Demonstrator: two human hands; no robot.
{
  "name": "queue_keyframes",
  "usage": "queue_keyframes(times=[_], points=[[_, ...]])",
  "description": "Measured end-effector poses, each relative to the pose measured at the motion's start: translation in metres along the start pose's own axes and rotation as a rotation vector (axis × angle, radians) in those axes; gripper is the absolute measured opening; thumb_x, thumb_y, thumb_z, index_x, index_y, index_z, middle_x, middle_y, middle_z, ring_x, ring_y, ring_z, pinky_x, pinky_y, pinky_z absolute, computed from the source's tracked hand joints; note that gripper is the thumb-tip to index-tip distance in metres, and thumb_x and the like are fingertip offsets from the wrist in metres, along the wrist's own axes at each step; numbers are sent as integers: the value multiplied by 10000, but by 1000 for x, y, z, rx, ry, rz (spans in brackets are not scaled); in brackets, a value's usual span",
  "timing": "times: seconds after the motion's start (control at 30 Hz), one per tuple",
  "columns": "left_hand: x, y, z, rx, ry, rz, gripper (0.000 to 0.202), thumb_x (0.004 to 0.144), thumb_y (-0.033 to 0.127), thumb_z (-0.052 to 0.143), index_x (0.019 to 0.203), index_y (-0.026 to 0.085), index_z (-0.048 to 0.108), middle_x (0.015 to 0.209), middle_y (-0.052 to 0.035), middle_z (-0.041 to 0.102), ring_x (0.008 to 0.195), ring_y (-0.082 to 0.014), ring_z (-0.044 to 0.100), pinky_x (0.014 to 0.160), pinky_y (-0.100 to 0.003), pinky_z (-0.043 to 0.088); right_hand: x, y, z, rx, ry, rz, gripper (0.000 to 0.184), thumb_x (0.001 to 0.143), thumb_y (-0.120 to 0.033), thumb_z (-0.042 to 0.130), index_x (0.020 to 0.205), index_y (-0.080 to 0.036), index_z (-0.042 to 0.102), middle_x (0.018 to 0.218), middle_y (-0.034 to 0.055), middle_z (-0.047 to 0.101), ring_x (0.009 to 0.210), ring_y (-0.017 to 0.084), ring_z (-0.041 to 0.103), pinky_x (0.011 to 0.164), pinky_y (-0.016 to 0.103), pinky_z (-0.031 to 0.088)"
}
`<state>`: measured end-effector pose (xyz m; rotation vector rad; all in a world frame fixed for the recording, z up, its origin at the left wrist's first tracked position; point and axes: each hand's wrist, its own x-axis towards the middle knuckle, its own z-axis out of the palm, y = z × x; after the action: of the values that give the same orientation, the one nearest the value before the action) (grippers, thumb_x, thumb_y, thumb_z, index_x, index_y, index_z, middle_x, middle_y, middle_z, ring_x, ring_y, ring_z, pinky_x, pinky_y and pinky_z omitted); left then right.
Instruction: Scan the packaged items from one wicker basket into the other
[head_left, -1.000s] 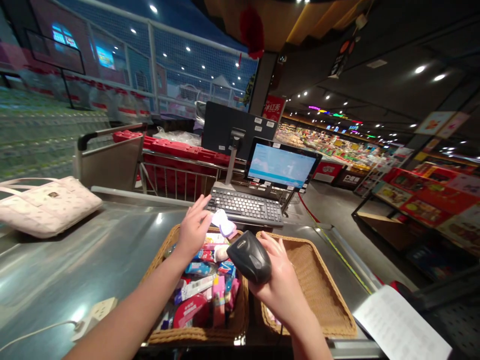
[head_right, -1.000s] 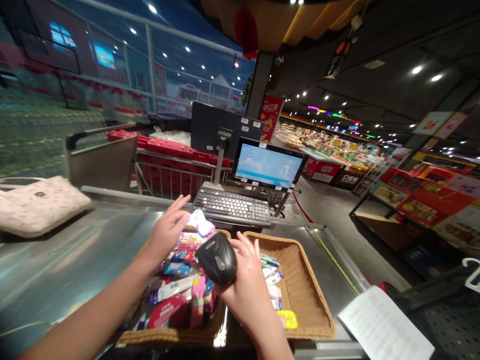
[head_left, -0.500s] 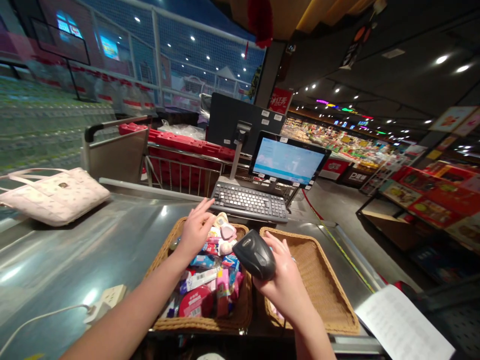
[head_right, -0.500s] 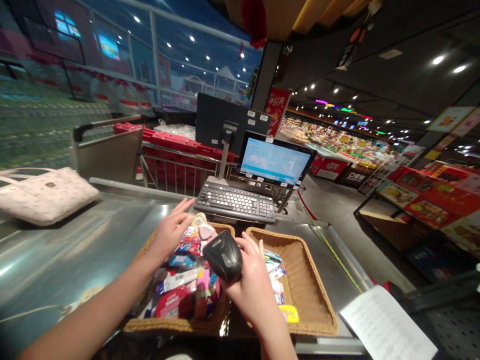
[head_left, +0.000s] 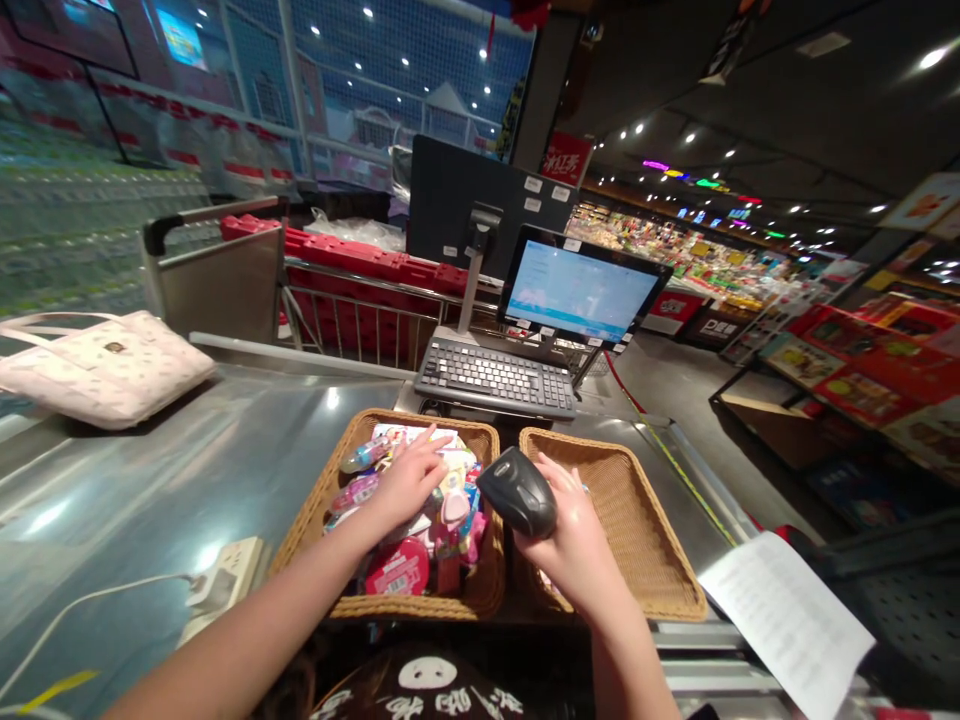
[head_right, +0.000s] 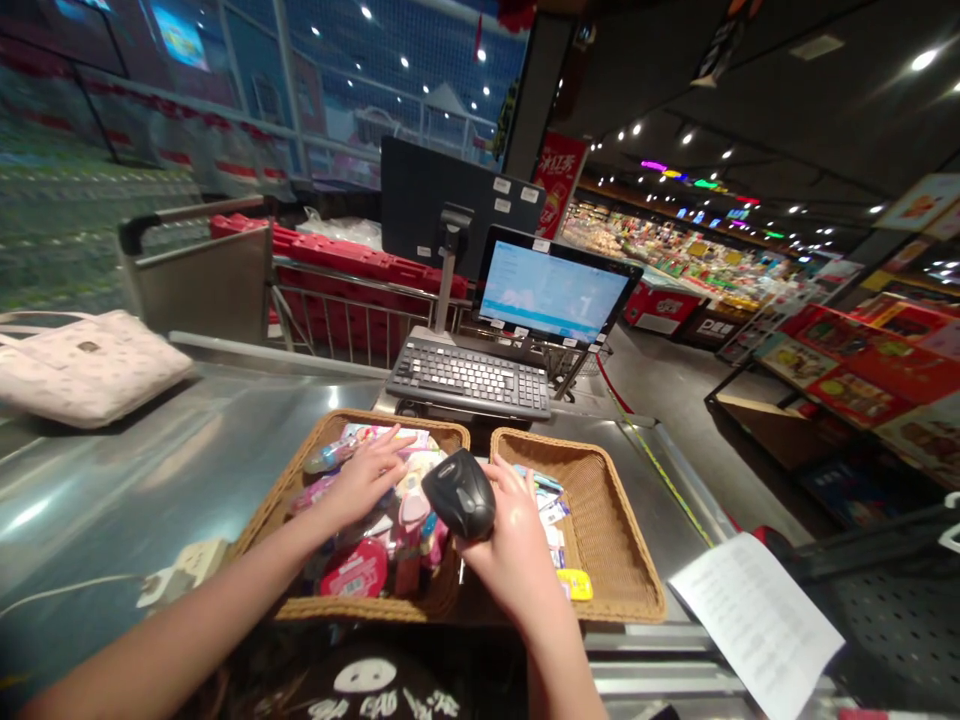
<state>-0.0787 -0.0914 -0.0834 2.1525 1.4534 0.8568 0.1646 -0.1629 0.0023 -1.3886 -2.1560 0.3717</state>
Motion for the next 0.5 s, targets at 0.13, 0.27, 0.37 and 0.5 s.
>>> queue_keyframes(times=[0.13, 0.27, 0.37, 0.5], points=[[-7, 4, 17, 33, -156, -3, 330, 904, 298, 459, 670, 203, 672, 1421, -58, 545, 1427, -354, 334, 1099, -708, 218, -3, 8, 1, -28, 14, 9, 448, 721, -156, 620, 1160, -243, 639, 1278, 100, 621, 1329, 346, 470, 1128, 653, 247], [-18, 6, 33, 75, -249, 53, 328, 878, 221, 478, 588, 186, 628, 1447, -43, 519, 1433, -383, 306, 1079, -747, 194, -7, 14, 1, -48, 43, 12, 460, 713, -162, 621, 1170, -218, 629, 1280, 113, 623, 1317, 339, 486, 1131, 617, 289], [-25, 9, 39, 161, -216, 150, 240, 802, 134, 536, 579, 181, 612, 1463, -51, 504, 1444, -379, 281, 1117, -731, 103, -9, 19, 0, -61, 75, 3, 476, 701, -160, 622, 1174, -212, 628, 1273, 111, 631, 1304, 327, 506, 1132, 580, 325], [-26, 15, 37, 213, -157, 223, 104, 764, 137, 606, 727, 210, 669, 1459, -66, 509, 1445, -363, 283, 1148, -697, 51, -14, 29, -4, -57, 89, 14, 465, 703, -158, 611, 1163, -217, 637, 1268, 100, 638, 1312, 322, 505, 1129, 554, 351]])
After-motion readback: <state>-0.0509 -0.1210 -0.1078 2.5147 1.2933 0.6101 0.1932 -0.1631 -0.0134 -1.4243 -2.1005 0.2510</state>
